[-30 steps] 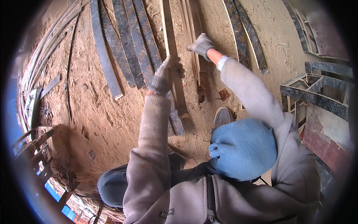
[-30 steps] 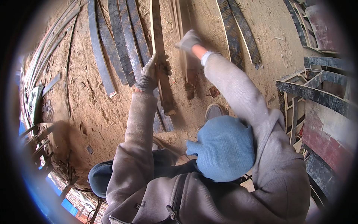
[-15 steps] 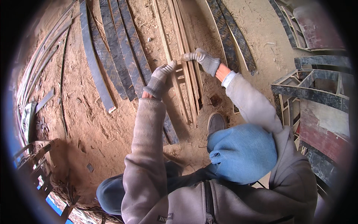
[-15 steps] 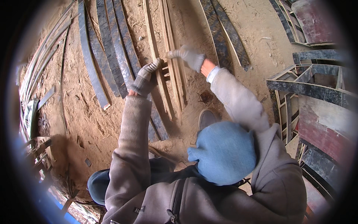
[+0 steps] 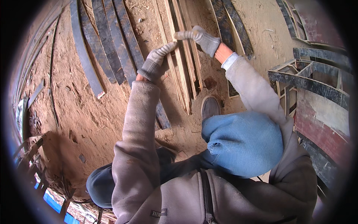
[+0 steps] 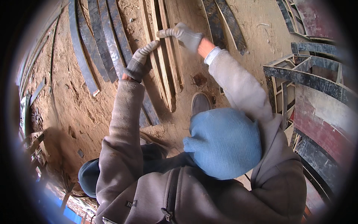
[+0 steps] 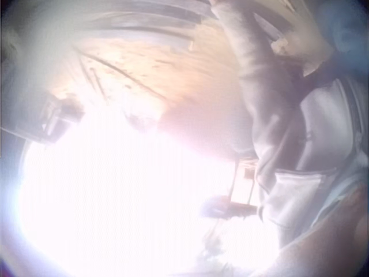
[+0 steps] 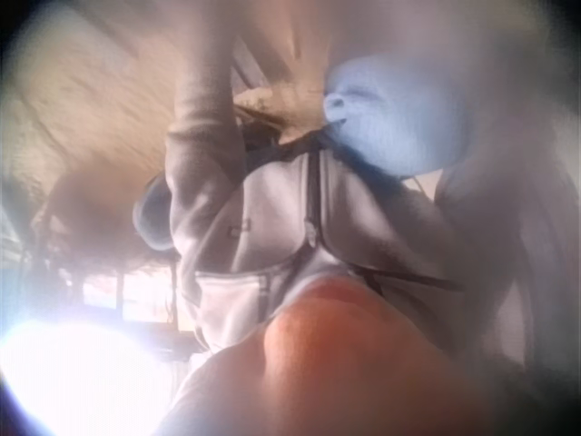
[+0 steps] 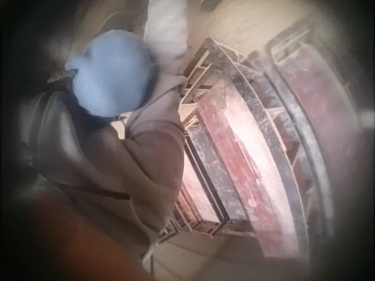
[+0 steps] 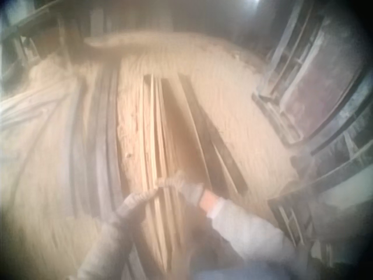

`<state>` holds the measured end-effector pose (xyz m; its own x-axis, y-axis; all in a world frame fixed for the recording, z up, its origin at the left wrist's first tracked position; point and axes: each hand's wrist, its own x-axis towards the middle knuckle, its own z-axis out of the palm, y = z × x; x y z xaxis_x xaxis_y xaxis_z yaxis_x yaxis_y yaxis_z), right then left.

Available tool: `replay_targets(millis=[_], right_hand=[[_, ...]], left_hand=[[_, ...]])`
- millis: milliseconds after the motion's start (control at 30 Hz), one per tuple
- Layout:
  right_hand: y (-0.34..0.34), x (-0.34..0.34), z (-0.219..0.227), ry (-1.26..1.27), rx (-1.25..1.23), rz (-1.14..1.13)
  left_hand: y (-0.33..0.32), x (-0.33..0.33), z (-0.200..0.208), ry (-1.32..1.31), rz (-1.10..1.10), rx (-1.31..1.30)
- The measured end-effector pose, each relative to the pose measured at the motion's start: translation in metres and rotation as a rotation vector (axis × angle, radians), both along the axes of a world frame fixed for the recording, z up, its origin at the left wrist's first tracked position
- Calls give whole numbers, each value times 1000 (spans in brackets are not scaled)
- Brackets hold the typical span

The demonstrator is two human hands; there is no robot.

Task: The person repeatedly places thin wooden strips on a table saw, pushes them through the blade to cut them, and collects the cut pieces. They gather additional strips from the floor and continue cutting multiple pieces in sequence.

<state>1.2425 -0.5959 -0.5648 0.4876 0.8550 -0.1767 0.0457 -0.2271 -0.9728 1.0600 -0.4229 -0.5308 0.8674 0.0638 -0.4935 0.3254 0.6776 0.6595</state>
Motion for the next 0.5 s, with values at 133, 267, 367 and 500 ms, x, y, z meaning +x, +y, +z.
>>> replay_targets(millis=[133, 267, 367, 500], right_hand=[[1, 21, -9, 41, 95, 37], [1, 26, -18, 143, 117, 14], [1, 23, -24, -25, 16, -27], [1, 26, -27, -5, 230, 109]], left_hand=[[2, 3, 10, -52, -7, -77], [-3, -6, 18, 59, -32, -102], [-8, -18, 23, 41, -89, -40], [-11, -25, 27, -5, -117, 9]])
